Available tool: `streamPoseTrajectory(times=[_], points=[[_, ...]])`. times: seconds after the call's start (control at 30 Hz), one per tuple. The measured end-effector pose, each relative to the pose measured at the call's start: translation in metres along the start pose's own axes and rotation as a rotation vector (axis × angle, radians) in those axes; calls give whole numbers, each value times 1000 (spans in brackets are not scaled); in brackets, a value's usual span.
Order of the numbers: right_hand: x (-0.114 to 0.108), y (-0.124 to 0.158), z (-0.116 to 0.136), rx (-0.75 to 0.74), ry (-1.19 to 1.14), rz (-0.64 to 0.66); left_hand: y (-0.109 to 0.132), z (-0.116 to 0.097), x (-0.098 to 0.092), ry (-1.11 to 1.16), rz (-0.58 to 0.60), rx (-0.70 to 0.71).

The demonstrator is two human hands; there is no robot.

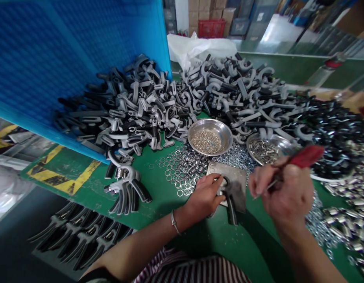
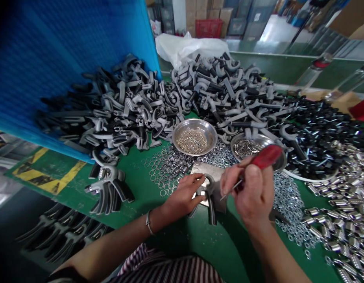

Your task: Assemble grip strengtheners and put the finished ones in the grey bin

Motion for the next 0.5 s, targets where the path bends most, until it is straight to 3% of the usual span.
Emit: streamPoseTrajectory(times=[0.07,0.13,0.23,0.3,0.4,0.5], points=[[-17,-2,5,0,67,-62,0,-2,-8,-32,-7,25],[-39,-3,-12,136,244,-48,-8,-1,-27,-93,-39,75],[-74,1,-60,393,403,35,-43,14,-68,-299,-68,104],[-93,2,-83,452,535,59,-77,36,-90,-505,6,37],[-108,1,-82,245,883,8,-122,67,-105,-656,170,-58],[-122,13,-65,70,1031,-36,-143,81,-103,-681,216,-62]])
Point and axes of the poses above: each hand's wrist, its own y-axis away from the middle knuckle, its own x-axis out of the palm, z = x × y, the point moved 5 cm from there along -y, towards the middle knuckle, and after that the axes turned 10 degrees about x, right-handed, at the moved point
